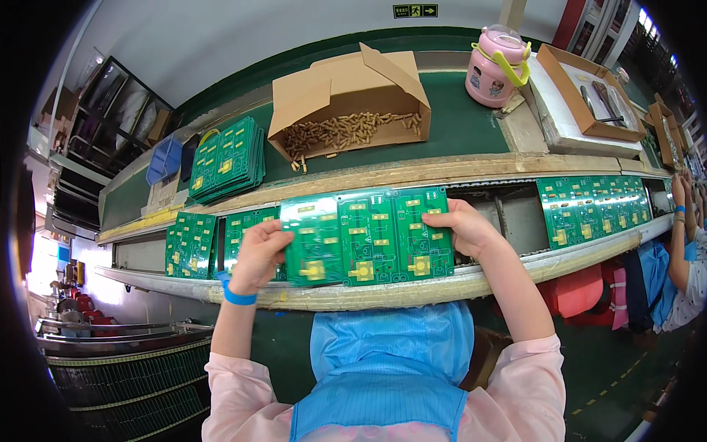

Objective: The person places circuit boards onto an assembly track, takes components from a cardboard box, inserts them into the circuit boards by hand, and pushes the assembled boards down the line.

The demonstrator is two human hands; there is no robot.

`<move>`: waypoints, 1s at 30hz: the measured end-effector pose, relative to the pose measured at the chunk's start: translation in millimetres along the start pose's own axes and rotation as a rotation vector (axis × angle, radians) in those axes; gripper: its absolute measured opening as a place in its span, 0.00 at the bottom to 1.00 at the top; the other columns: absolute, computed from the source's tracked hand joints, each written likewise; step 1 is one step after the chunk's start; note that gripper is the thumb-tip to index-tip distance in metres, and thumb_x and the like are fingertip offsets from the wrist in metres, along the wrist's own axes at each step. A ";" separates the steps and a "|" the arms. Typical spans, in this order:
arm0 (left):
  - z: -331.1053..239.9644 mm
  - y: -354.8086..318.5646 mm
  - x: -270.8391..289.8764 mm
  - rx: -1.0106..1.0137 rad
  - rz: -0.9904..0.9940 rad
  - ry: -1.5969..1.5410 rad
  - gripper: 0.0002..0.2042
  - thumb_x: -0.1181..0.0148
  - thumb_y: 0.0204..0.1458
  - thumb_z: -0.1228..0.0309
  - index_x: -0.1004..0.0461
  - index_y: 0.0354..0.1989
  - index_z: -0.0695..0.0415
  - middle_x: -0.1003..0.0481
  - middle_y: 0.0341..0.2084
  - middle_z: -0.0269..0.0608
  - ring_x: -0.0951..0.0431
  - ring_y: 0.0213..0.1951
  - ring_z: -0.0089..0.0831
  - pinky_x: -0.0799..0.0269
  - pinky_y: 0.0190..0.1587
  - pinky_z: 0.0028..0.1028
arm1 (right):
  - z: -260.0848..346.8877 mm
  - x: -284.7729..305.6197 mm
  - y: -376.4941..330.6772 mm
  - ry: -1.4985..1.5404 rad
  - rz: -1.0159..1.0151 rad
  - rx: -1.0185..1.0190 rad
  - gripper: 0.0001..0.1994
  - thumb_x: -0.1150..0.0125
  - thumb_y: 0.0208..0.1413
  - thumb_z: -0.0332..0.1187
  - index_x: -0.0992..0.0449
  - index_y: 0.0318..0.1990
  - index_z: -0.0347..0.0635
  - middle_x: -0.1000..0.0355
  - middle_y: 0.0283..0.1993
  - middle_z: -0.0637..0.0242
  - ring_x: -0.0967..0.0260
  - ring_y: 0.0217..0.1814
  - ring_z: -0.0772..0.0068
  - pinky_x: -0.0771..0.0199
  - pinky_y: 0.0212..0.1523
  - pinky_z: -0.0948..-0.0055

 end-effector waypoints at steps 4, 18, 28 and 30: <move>-4.9 10.4 58.4 -0.028 -0.065 0.156 0.07 0.43 0.56 0.78 0.25 0.42 0.64 0.22 0.30 0.32 0.25 0.27 0.16 0.32 0.25 0.15 | -2.5 -1.8 3.1 -0.063 -0.103 -0.032 0.14 0.38 0.57 0.24 0.25 0.50 0.35 0.23 0.48 0.61 0.23 0.47 0.70 0.22 0.51 0.68; 6.5 -5.2 -20.9 -0.746 -0.192 1.312 0.31 0.35 0.51 0.68 0.37 0.64 0.59 0.45 0.67 0.59 0.50 0.70 0.58 0.51 0.67 0.54 | 20.8 52.2 -14.1 -0.330 -0.312 0.067 0.13 0.38 0.54 0.20 0.25 0.48 0.31 0.22 0.45 0.60 0.25 0.45 0.70 0.26 0.50 0.70; 19.6 -12.6 -38.5 -0.423 -0.128 1.707 0.25 0.53 0.63 0.59 0.40 0.68 0.52 0.49 0.72 0.34 0.56 0.71 0.57 0.52 0.59 0.74 | 28.4 85.0 -34.7 -0.312 -0.373 0.089 0.13 0.37 0.55 0.23 0.24 0.48 0.33 0.22 0.45 0.62 0.25 0.45 0.72 0.25 0.50 0.71; 21.1 -12.7 -36.1 -0.378 -0.161 1.675 0.25 0.53 0.63 0.59 0.40 0.68 0.53 0.48 0.71 0.35 0.55 0.71 0.57 0.51 0.59 0.74 | 28.7 76.7 -36.0 -0.328 -0.329 0.098 0.14 0.37 0.56 0.24 0.25 0.50 0.33 0.22 0.45 0.63 0.25 0.45 0.73 0.25 0.50 0.71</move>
Point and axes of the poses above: each hand's wrist, its own y-axis towards the middle knuckle, its own x-axis out of the back of the hand, z = x × y, the point moved 1 cm from there along y, towards the middle knuckle
